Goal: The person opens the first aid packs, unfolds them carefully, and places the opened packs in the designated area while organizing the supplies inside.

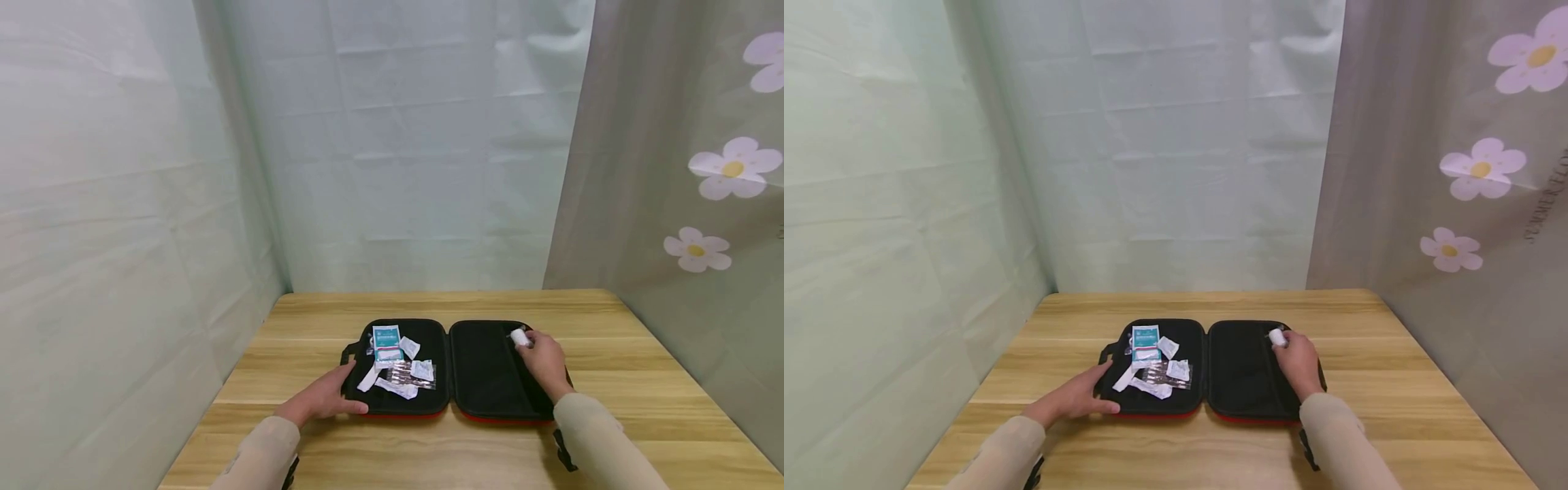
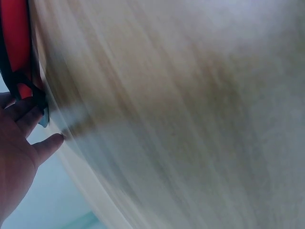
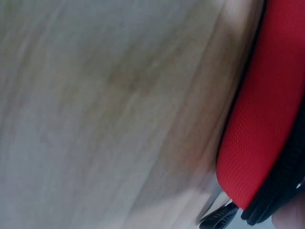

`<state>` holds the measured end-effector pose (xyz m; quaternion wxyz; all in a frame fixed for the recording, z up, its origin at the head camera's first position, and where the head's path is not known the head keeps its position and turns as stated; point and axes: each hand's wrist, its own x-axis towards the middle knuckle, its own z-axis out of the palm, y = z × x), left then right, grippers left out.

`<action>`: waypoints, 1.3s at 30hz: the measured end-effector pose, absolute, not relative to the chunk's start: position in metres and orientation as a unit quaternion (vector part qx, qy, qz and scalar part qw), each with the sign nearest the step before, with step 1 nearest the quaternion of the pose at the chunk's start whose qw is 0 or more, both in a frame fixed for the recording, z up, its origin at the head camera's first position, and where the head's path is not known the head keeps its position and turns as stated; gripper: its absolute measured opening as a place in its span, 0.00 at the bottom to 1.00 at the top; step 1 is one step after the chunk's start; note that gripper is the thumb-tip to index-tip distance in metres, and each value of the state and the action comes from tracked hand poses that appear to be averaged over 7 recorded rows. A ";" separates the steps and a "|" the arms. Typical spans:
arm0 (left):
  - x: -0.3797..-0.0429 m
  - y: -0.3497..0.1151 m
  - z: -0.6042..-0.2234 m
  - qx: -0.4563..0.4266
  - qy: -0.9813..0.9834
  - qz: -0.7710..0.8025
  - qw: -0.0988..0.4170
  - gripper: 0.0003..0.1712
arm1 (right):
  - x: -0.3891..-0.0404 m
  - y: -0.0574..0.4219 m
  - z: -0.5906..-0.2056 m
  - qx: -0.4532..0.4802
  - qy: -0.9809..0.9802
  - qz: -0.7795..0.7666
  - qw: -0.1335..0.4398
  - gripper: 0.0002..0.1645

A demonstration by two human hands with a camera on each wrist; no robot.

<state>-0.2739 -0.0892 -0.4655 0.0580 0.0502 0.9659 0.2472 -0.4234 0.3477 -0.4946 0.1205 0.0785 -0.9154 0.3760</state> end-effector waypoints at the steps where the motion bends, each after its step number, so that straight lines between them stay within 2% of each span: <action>1: -0.274 -0.089 -0.466 0.051 0.966 0.247 0.058 0.64 | -0.423 0.347 -0.495 0.080 -0.917 0.371 0.123 0.23; 5: -0.274 -0.089 -0.466 0.054 0.966 0.246 0.057 0.64 | -0.424 0.343 -0.497 0.086 -0.925 0.348 0.122 0.23; 12: -0.274 -0.089 -0.466 0.050 0.966 0.246 0.061 0.65 | -0.426 0.342 -0.496 0.082 -0.931 0.347 0.074 0.24; 26: -0.275 -0.088 -0.465 0.063 0.964 0.250 0.062 0.64 | -0.434 0.342 -0.494 0.121 -0.925 0.359 0.026 0.23; 39: -0.277 -0.091 -0.466 0.054 0.965 0.246 0.067 0.64 | -0.433 0.339 -0.491 0.186 -0.918 0.350 0.007 0.22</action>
